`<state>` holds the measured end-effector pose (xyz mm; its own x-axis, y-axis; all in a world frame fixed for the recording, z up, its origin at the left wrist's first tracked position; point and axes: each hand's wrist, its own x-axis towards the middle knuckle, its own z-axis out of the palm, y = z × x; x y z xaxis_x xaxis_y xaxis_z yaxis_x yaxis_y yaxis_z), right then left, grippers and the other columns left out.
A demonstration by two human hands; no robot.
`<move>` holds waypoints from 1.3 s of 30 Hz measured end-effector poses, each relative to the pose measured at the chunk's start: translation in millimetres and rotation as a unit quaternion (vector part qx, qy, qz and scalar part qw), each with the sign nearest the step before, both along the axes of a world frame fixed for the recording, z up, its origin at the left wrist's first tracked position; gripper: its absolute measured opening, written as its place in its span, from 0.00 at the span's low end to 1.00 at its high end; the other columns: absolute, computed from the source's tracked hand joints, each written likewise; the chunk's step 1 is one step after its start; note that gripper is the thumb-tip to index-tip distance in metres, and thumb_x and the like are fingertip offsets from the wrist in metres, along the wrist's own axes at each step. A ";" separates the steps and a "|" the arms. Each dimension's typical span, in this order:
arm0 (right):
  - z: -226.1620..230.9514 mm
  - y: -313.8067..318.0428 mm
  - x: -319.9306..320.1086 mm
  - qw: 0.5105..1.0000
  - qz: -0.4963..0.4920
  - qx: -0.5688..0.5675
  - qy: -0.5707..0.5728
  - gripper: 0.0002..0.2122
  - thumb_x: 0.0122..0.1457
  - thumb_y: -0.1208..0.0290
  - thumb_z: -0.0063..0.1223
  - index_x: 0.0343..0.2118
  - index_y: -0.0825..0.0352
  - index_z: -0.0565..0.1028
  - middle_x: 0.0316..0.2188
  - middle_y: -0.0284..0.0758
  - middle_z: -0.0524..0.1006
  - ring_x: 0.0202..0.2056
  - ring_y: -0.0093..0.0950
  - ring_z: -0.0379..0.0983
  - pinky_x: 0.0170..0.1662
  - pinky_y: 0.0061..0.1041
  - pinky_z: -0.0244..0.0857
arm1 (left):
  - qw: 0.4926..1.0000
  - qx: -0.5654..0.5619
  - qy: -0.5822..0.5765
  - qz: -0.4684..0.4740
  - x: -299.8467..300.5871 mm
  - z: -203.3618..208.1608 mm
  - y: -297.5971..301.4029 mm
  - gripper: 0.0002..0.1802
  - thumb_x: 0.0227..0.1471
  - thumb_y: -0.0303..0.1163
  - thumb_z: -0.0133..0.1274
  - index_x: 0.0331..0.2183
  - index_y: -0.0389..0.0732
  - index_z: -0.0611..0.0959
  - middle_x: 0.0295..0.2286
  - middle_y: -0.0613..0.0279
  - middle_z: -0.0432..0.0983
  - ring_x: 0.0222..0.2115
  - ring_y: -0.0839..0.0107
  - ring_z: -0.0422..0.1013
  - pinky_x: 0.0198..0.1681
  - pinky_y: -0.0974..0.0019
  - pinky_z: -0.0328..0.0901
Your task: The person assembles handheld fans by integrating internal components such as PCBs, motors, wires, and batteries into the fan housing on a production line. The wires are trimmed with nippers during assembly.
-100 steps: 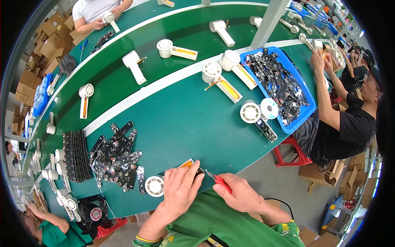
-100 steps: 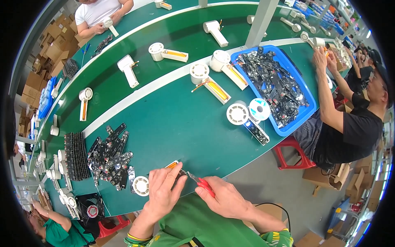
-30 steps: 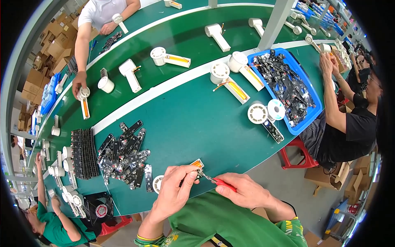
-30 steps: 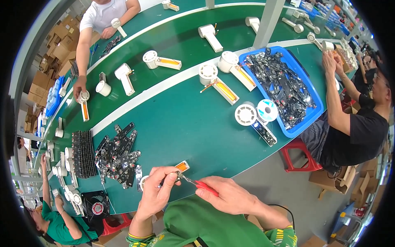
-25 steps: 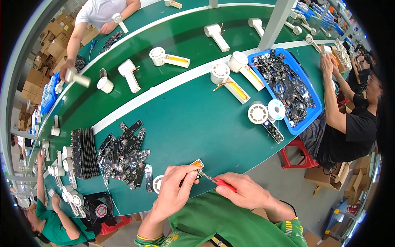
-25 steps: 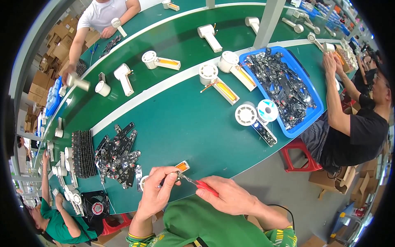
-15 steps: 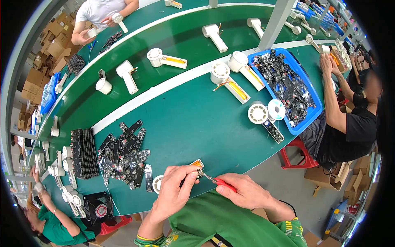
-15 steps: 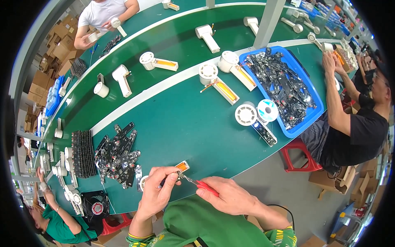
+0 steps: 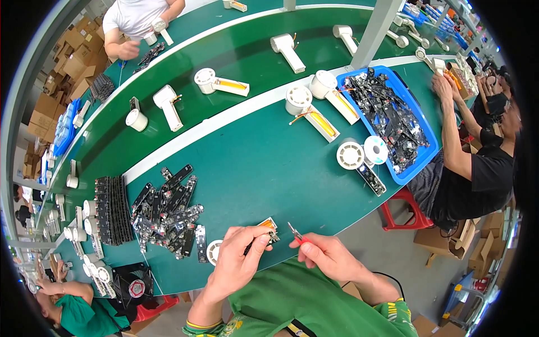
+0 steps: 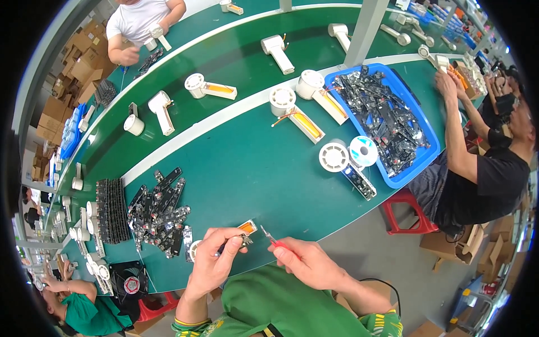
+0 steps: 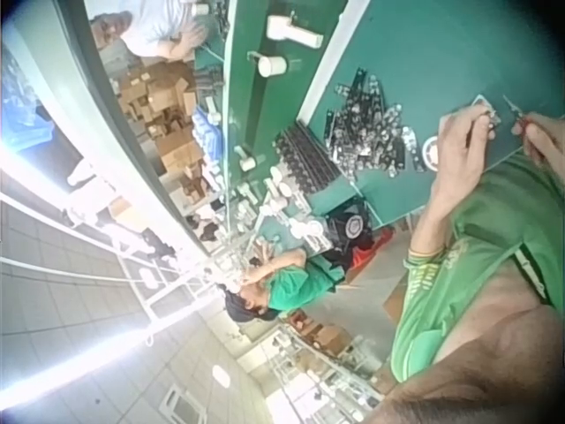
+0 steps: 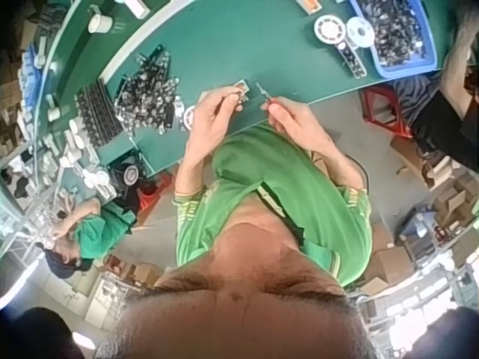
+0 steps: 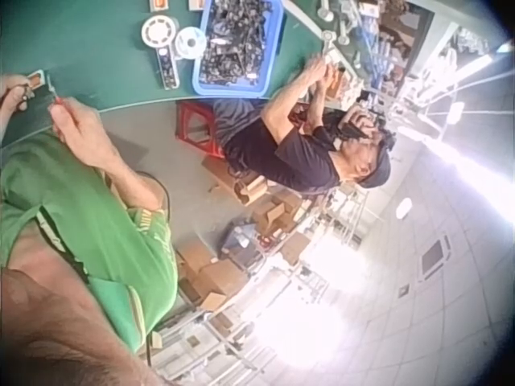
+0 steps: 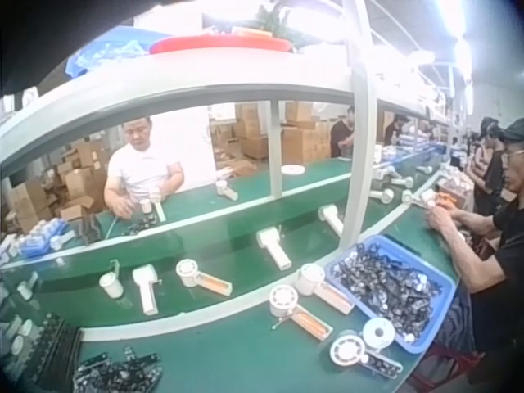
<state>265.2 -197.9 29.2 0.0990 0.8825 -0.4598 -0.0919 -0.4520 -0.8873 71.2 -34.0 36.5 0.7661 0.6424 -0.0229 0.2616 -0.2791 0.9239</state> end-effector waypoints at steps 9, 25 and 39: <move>2.2 2.7 -2.1 0.989 0.066 0.083 -0.106 0.25 0.77 0.54 0.47 0.59 0.74 0.74 0.43 0.46 0.80 0.42 0.38 0.78 0.48 0.36 0.72 | 0.998 0.041 0.012 -0.036 1.1 2.9 3.3 0.10 0.69 0.33 0.57 0.47 0.40 0.87 0.28 0.65 0.86 0.30 0.67 0.77 0.48 0.61 0.63; 4.8 3.2 4.5 0.985 0.091 0.061 -0.132 0.23 0.75 0.54 0.51 0.52 0.75 0.77 0.40 0.50 0.80 0.41 0.46 0.79 0.46 0.40 0.73 | 0.997 0.036 0.021 -0.071 -0.5 3.1 5.0 0.10 0.69 0.33 0.57 0.46 0.38 0.87 0.28 0.66 0.87 0.31 0.72 0.76 0.50 0.64 0.60; -4.6 44.1 -2.0 0.802 0.039 0.125 -0.583 0.26 0.63 0.58 0.67 0.56 0.73 0.74 0.48 0.51 0.78 0.52 0.52 0.75 0.56 0.45 0.69 | 0.987 0.130 -0.090 0.013 1.3 -2.5 5.1 0.10 0.53 0.33 0.71 0.37 0.42 0.88 0.28 0.62 0.85 0.24 0.64 0.78 0.36 0.61 0.67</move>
<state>263.2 -153.8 24.6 0.2731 0.9571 0.0964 0.8859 -0.2112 -0.4131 72.5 -28.9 34.0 0.7265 0.6277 0.2796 0.1102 -0.5080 0.8543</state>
